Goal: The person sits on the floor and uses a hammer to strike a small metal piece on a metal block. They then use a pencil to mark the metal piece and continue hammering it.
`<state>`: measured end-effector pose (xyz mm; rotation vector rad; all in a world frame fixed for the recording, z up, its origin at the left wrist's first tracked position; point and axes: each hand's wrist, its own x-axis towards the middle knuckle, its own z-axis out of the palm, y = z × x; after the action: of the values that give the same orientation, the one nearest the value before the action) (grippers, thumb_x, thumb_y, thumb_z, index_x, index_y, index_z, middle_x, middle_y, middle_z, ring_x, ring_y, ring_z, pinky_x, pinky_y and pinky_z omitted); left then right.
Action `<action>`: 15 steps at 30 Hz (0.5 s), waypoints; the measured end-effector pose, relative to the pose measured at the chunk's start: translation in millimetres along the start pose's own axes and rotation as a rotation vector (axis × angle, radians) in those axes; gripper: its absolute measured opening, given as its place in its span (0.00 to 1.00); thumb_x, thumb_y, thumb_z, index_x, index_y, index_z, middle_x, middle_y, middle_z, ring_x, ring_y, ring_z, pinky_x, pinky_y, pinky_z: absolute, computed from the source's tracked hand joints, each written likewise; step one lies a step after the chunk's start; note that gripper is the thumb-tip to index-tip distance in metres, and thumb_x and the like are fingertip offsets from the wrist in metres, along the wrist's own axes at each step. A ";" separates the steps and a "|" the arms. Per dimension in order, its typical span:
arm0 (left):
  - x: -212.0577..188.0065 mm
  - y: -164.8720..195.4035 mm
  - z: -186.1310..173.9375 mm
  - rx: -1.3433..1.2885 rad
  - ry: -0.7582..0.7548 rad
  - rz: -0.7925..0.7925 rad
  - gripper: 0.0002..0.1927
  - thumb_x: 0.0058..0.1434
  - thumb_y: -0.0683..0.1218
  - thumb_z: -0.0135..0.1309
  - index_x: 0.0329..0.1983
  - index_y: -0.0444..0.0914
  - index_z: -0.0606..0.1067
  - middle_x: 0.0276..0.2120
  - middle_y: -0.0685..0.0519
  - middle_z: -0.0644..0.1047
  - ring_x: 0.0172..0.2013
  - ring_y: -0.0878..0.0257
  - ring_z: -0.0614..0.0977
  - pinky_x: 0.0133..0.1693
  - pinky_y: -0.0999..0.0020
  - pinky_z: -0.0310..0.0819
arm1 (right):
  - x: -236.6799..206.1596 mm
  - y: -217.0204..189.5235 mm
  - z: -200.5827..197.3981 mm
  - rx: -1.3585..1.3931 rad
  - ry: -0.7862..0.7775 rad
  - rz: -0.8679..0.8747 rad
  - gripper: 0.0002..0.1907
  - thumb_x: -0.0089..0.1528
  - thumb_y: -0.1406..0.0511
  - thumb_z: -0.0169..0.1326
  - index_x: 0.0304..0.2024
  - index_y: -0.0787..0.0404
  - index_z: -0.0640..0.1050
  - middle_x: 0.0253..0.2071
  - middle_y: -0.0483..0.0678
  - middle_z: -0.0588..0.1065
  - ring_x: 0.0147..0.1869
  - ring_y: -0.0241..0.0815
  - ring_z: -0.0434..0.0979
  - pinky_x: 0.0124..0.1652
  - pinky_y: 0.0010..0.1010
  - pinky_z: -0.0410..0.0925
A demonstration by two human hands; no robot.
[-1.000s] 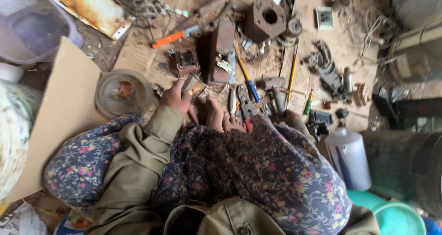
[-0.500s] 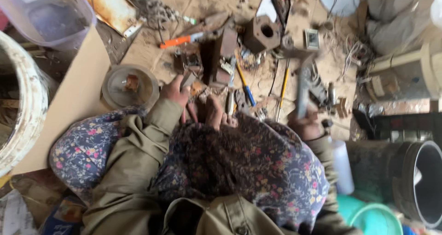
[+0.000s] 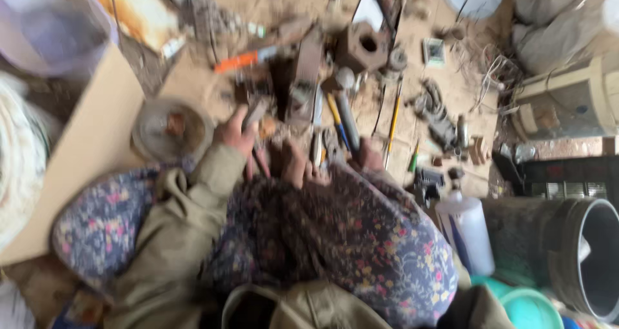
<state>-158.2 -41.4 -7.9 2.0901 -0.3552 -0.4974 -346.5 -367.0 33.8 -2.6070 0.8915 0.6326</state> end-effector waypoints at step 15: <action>5.8 -32.9 28.7 0.244 0.015 -0.043 0.24 0.59 0.47 0.56 0.60 0.42 0.73 0.43 0.35 0.80 0.45 0.35 0.80 0.46 0.43 0.75 | -129.6 -28.3 -158.3 0.736 0.235 -0.282 0.22 0.60 0.71 0.58 0.55 0.67 0.68 0.25 0.46 0.72 0.21 0.36 0.70 0.19 0.29 0.64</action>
<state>-164.9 -47.4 -51.0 2.3400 -0.3786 -0.4826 -372.0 -348.1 237.8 -2.0806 0.6332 -0.0838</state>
